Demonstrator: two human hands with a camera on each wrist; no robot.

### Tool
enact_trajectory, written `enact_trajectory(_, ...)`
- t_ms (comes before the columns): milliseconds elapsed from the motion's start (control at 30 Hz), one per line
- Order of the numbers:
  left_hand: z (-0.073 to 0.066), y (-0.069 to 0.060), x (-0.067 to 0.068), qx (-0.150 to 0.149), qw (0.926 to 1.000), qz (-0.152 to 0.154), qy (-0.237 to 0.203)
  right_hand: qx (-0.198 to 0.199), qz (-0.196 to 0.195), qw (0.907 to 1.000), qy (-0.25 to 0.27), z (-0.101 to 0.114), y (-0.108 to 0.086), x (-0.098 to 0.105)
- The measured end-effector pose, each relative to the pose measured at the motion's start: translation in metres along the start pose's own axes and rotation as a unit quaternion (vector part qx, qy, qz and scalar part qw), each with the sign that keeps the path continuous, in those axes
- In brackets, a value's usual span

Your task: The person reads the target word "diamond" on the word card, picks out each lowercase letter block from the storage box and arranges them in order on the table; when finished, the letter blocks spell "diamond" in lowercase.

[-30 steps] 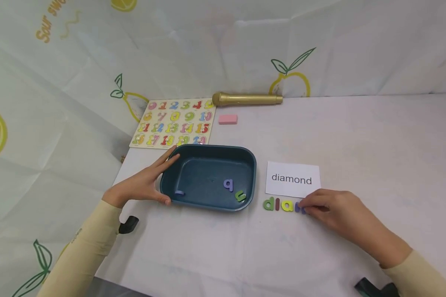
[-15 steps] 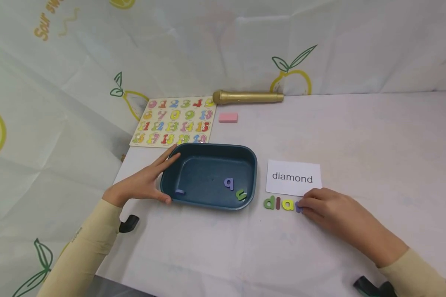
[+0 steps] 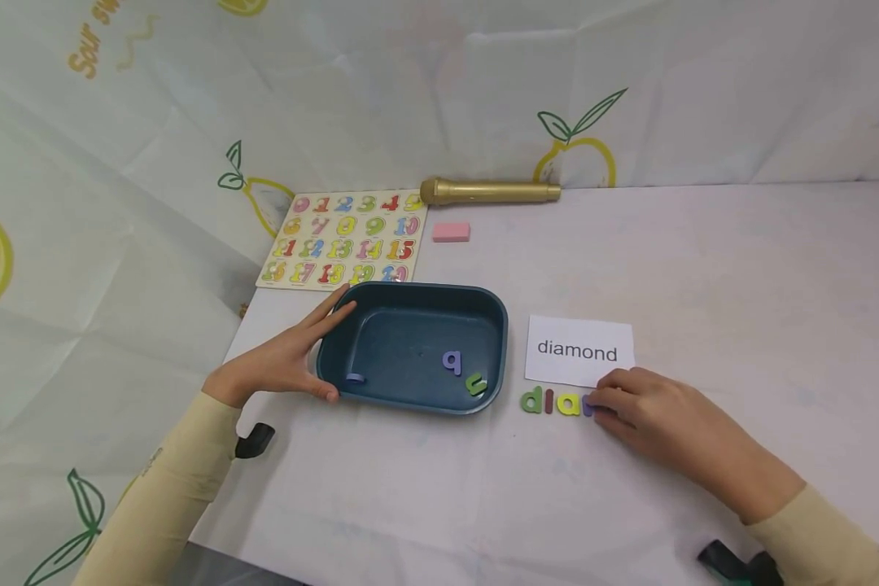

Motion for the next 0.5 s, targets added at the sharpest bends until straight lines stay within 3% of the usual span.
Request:
enact_trajectory(167, 0.001, -0.001, 0.0, 0.003, 1.0, 0.0, -0.002, 0.018, 0.0, 0.999, 0.042, 0.005, 0.02, 0.014)
enact_trajectory(267, 0.001, -0.001, 0.0, 0.004, 1.0, 0.001, -0.001, 0.039, 0.016, 0.9945, 0.096, 0.014, 0.04, 0.018)
enact_trajectory(500, 0.002, 0.0, -0.001, -0.001, 1.0, -0.001, 0.002, 0.108, 0.067, 0.9639, 0.234, 0.045, 0.096, 0.005)
Point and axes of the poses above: each hand's wrist, its own y-axis towards the middle knuckle, its own x-axis out of the back of the hand, z = x × y, the point moved 8 cm from there along y, towards the middle knuckle
